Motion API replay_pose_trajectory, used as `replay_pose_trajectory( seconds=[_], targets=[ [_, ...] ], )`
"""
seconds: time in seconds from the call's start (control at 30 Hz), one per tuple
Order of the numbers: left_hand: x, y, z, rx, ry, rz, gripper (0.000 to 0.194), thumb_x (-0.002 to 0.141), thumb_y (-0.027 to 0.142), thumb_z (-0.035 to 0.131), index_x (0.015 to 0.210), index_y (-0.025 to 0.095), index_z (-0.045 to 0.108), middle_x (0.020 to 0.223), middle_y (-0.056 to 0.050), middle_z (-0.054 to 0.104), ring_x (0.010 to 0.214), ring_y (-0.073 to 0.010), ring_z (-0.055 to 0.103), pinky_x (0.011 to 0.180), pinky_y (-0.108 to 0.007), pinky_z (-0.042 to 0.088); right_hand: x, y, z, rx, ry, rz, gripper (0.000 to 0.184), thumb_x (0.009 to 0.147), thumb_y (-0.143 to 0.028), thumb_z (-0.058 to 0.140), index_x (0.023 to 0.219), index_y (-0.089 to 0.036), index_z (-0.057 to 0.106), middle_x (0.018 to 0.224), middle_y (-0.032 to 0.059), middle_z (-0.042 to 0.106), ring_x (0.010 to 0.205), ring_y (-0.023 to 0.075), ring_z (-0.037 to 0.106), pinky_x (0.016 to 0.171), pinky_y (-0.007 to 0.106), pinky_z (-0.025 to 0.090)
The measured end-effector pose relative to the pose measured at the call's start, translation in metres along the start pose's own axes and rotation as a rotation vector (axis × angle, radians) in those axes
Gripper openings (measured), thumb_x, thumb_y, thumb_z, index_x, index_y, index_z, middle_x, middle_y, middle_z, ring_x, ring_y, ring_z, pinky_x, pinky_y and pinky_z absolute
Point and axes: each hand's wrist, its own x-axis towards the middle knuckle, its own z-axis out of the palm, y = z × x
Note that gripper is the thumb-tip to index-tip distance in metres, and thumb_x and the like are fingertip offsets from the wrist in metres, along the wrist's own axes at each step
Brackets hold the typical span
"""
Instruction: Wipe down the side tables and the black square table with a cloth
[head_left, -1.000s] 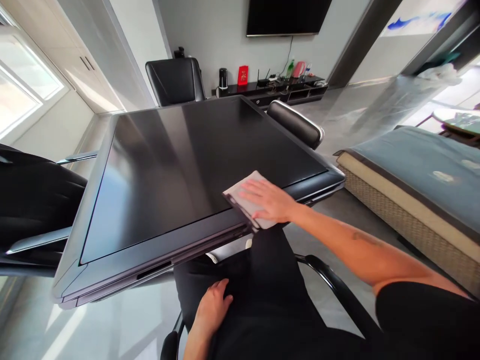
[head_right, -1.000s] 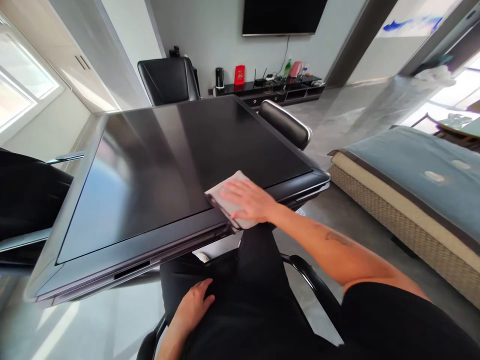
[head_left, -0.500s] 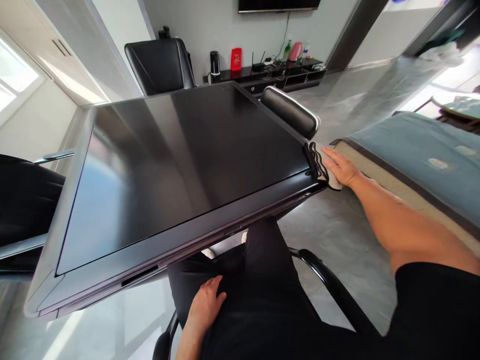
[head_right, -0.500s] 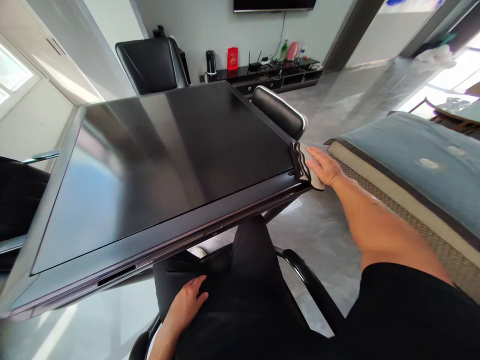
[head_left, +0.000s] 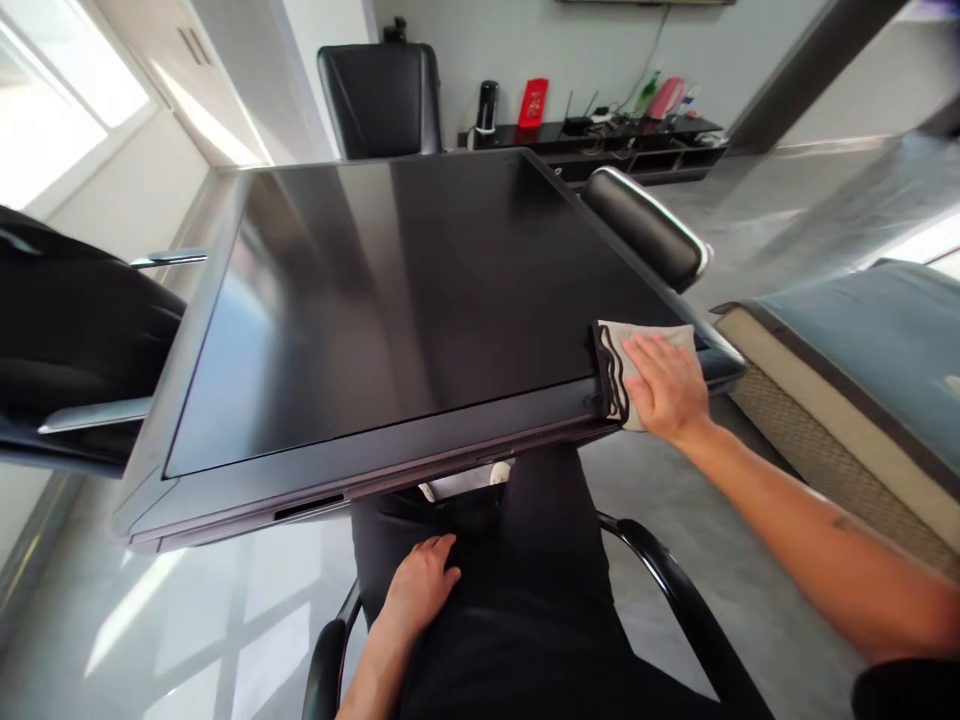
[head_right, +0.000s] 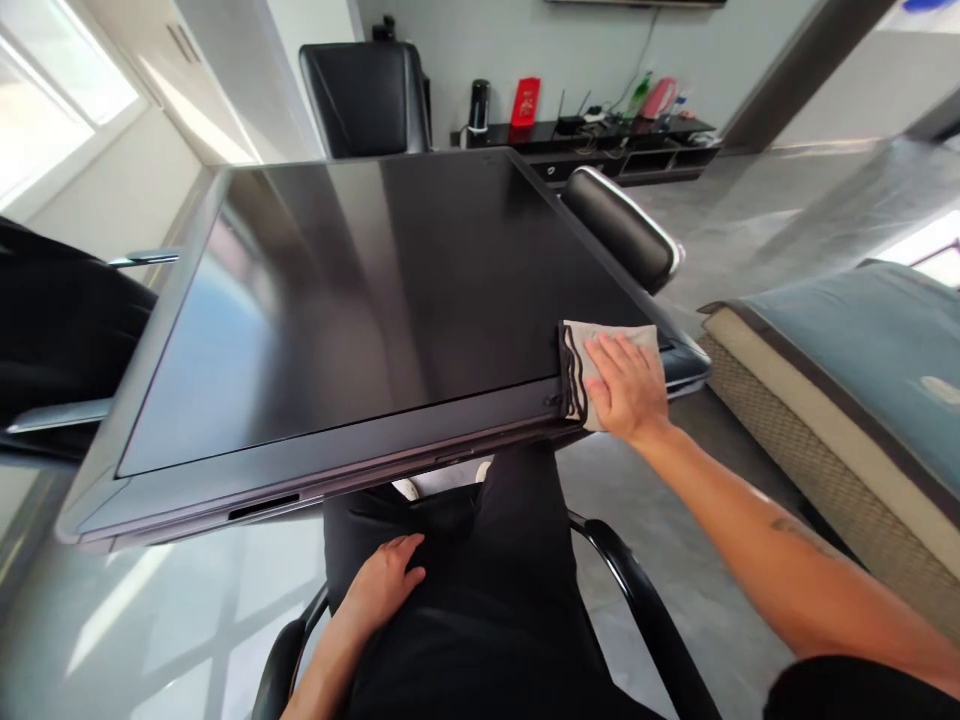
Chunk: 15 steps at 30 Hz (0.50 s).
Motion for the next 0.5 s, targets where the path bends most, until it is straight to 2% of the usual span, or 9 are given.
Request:
replay_pose_trajectory(
  seconds=[0.1,0.2,0.27,0.37,0.5],
  targets=[
    [-0.003,0.0,0.0,-0.027,0.015,0.016,0.069,0.103,0.024,0.062,0.171,0.013,0.062,0.171,-0.015,0.067,0.159,-0.0296,0.061,0.138,-0.033,0.039,0.005,-0.069,-0.001,0.109,-0.009,-0.184,0.084,0.112,-0.049,0.045,0.19,-0.027,0.028,0.187,0.0157,0.048,0.172,0.0496,0.044,0.134,0.08,0.041],
    [-0.006,0.002,-0.002,-0.055,0.011,0.019,0.07,0.101,0.023,0.061,0.17,0.011,0.062,0.17,-0.018,0.067,0.158,-0.0328,0.063,0.138,-0.038,0.041,0.014,-0.138,-0.003,0.233,-0.057,-0.388,0.1,0.109,-0.054,0.054,0.19,-0.043,-0.004,0.194,0.0037,0.032,0.174,0.052,0.04,0.132,0.085,0.042],
    [-0.01,0.004,-0.003,-0.075,0.013,0.018,0.069,0.099,0.024,0.063,0.167,0.011,0.065,0.166,-0.02,0.069,0.155,-0.0356,0.065,0.136,-0.043,0.045,0.023,-0.185,-0.005,0.299,-0.086,-0.502,0.107,0.109,-0.055,0.059,0.188,-0.045,-0.012,0.194,0.0007,0.028,0.174,0.0529,0.039,0.132,0.086,0.042],
    [-0.015,0.006,-0.007,-0.087,0.033,0.021,0.065,0.096,0.026,0.066,0.16,0.015,0.07,0.159,-0.02,0.074,0.149,-0.0385,0.069,0.131,-0.047,0.052,0.04,-0.254,-0.01,0.357,-0.141,-0.665,0.107,0.109,-0.053,0.066,0.19,-0.04,-0.003,0.193,0.0048,0.032,0.175,0.0521,0.037,0.135,0.084,0.041],
    [-0.018,0.006,-0.008,-0.083,0.051,0.025,0.057,0.094,0.026,0.068,0.151,0.019,0.075,0.149,-0.02,0.078,0.141,-0.0395,0.073,0.125,-0.049,0.058,0.07,-0.34,-0.017,0.378,-0.217,-0.932,0.086,0.113,-0.054,0.065,0.188,-0.023,0.036,0.19,0.0134,0.04,0.178,0.0495,0.032,0.14,0.077,0.035]
  ],
)
